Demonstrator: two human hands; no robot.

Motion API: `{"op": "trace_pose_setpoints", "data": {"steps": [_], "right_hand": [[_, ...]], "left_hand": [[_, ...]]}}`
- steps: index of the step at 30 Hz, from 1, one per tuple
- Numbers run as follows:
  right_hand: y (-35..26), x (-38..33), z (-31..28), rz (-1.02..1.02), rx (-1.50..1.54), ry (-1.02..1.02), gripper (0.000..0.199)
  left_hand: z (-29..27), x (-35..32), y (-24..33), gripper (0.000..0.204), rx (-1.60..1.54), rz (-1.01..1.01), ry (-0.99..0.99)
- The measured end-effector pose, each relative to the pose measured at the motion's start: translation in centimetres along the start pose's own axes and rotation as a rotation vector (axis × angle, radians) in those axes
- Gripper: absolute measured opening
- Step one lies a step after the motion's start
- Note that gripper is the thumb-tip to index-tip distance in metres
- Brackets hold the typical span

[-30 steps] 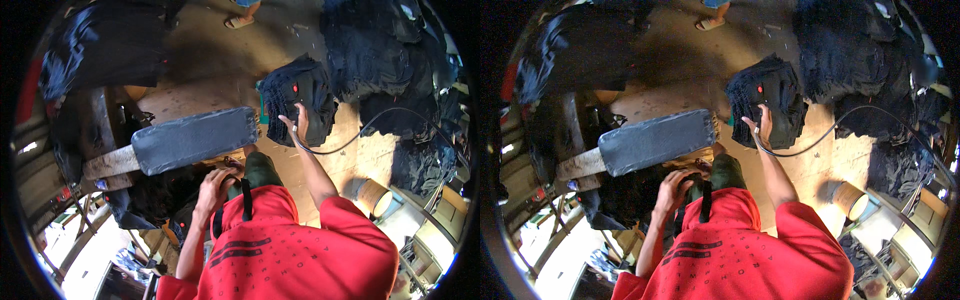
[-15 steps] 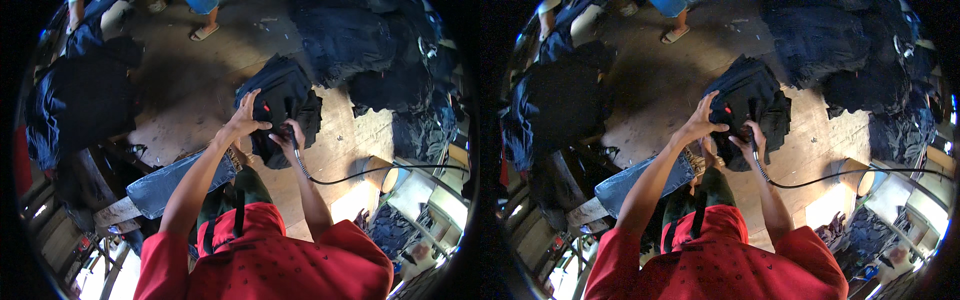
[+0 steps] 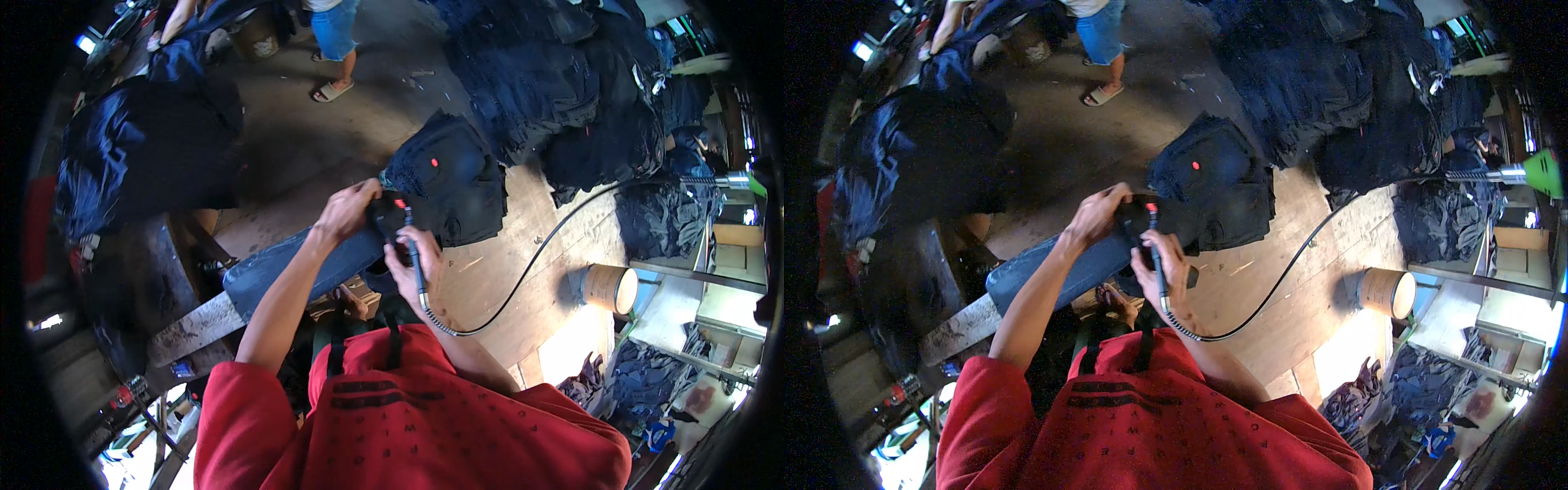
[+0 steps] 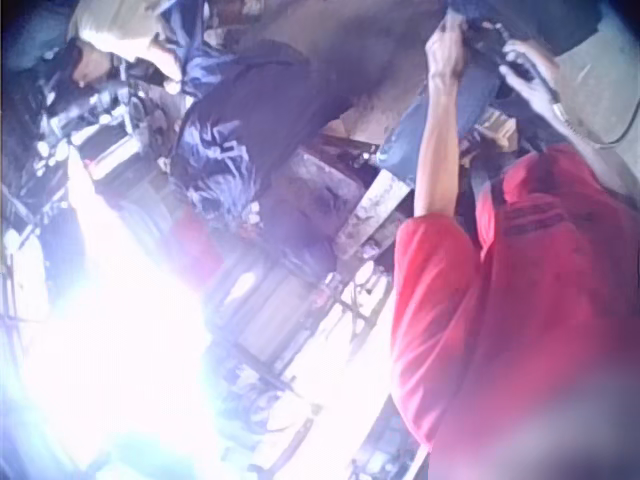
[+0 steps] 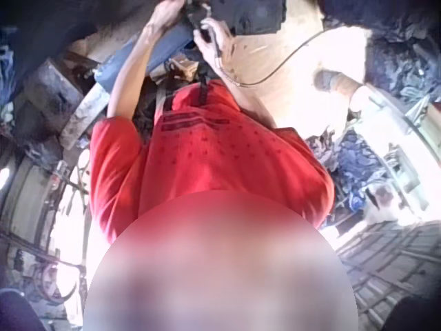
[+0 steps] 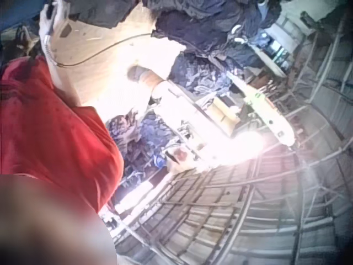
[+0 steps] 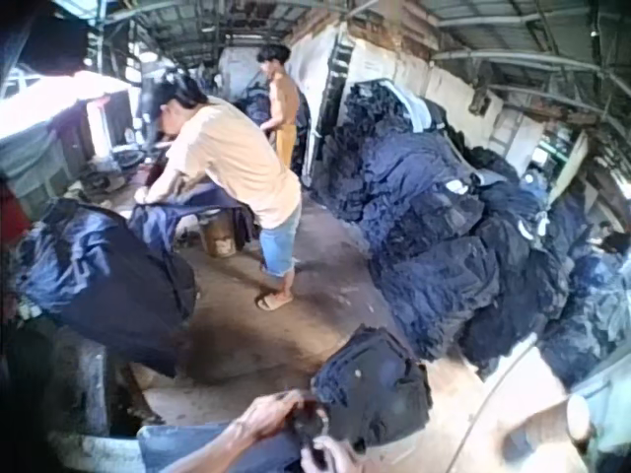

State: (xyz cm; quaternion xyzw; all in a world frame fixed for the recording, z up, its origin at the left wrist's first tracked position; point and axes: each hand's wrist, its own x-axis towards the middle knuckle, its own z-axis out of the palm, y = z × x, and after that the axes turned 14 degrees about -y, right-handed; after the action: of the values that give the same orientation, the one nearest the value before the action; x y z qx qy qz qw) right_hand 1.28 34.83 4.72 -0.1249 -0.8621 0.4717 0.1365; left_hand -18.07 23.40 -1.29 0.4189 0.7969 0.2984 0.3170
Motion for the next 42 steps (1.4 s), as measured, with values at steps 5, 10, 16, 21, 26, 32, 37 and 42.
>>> {"op": "trace_pose_setpoints", "data": {"steps": [5,10,16,21,26,32,37,42], "right_hand": [[-7.3,-3.3,9.0,-0.235,0.201,-0.314,0.040],[-6.8,-2.0,11.9,-0.456,0.161,-0.559,0.035],[0.1,5.3,14.0,-0.582,-0.059,-0.882,0.047],[1.4,6.5,15.4,-0.632,-0.005,-0.887,0.040],[2.1,7.4,15.4,-0.515,0.159,-0.936,0.028],[3.5,7.3,15.7,-0.309,0.376,-0.989,0.035],[2.6,7.1,16.8,-0.480,0.512,-0.974,0.045],[1.4,6.6,18.0,-0.904,0.335,-1.080,0.029]], "left_hand": [[-0.7,-17.8,-6.3,0.043,-0.084,-0.060,0.443],[1.6,-28.9,-10.3,0.050,0.157,-0.349,0.811],[5.6,-29.3,-3.9,0.020,-0.299,-0.624,1.304],[7.7,-25.1,1.7,0.062,-0.143,-0.843,0.781],[6.7,-24.1,-0.3,0.042,-0.184,-0.658,0.803],[6.4,-24.7,-1.1,0.070,-0.443,-0.717,0.709],[7.3,-25.7,-3.1,0.076,-0.584,-0.564,0.731],[8.5,-26.3,-3.9,0.079,-0.567,-0.495,0.824]]}}
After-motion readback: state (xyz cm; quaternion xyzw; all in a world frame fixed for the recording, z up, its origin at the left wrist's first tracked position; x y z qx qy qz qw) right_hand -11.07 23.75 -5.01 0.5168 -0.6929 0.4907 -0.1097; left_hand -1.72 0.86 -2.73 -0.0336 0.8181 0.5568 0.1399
